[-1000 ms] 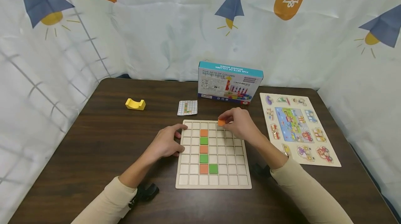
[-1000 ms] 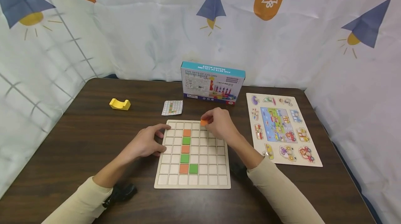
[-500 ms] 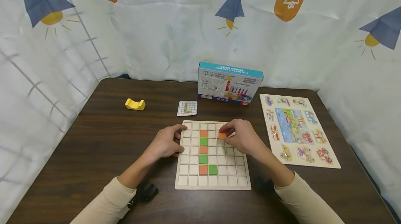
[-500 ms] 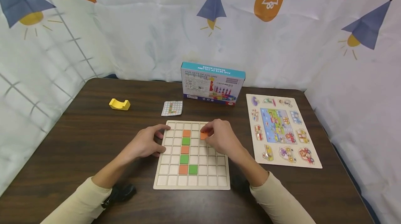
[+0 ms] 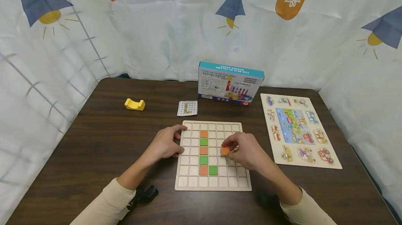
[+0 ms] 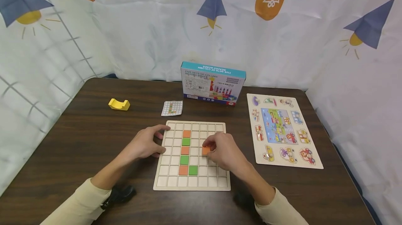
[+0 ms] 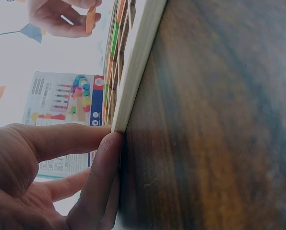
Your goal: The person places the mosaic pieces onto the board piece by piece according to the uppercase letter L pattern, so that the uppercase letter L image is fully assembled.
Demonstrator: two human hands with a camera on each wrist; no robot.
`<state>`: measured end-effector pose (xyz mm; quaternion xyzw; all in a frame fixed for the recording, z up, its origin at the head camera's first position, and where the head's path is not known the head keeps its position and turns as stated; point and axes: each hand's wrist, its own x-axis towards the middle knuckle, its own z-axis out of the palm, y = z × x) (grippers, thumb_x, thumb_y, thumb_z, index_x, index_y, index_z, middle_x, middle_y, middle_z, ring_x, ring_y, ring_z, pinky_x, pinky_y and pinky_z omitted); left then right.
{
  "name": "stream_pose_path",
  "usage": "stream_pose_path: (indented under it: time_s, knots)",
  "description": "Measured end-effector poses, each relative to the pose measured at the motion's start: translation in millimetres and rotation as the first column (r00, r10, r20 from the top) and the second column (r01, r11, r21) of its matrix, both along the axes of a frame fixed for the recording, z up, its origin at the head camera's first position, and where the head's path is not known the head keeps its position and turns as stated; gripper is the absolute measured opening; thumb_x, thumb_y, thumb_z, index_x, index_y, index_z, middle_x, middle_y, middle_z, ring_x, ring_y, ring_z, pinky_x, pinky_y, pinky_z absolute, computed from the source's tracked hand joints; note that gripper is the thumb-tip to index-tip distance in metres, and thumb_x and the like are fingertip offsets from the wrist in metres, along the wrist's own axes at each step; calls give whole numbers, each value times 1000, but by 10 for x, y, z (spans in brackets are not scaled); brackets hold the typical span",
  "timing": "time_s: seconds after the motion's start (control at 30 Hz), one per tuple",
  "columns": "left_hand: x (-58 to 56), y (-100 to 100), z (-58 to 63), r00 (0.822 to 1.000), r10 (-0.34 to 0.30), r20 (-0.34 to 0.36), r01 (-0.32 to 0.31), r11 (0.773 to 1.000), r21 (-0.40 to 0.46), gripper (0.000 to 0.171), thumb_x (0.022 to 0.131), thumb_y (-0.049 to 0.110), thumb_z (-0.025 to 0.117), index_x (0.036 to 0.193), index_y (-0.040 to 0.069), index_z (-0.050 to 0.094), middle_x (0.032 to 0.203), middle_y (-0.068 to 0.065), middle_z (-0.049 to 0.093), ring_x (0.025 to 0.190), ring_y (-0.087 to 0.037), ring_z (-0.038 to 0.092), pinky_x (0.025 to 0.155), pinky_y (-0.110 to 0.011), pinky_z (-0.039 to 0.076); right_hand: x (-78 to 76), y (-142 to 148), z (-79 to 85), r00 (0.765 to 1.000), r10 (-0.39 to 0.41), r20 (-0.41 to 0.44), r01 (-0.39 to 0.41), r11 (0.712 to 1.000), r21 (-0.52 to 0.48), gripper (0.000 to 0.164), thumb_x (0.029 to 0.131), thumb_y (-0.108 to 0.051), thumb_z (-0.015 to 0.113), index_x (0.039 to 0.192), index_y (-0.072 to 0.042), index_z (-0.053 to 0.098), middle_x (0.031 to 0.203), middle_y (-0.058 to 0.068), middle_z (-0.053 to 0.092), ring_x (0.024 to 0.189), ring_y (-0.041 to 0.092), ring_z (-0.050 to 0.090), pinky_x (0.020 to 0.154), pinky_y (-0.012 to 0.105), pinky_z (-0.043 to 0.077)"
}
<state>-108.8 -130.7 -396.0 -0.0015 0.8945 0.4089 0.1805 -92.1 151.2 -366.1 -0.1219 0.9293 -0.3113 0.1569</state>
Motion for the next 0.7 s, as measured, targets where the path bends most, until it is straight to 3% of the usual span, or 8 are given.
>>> stream_pose_path:
  time_s: [0.17,0.7]
  knots:
    - [-4,1,0,1000,3,-1,-3,1000,4,74,76,-7,77,144,13,60,113,-18,60,53,-16,67,51,-30,61,73,9,-4,1000,6,19,-6,1000,-7,23,80,-2,84,97,-15,80,91,-6,71,85,12,62,76,30,53]
    - [-4,4,11,1000,6,9,-6,1000,7,73,76,-7,76,144,13,59,114,-18,61,55,-16,67,52,-30,61,195,-2,-48,987,155,41,-155,988,-7,22,76,-1,87,90,-13,75,82,-6,65,76,12,58,67,24,51]
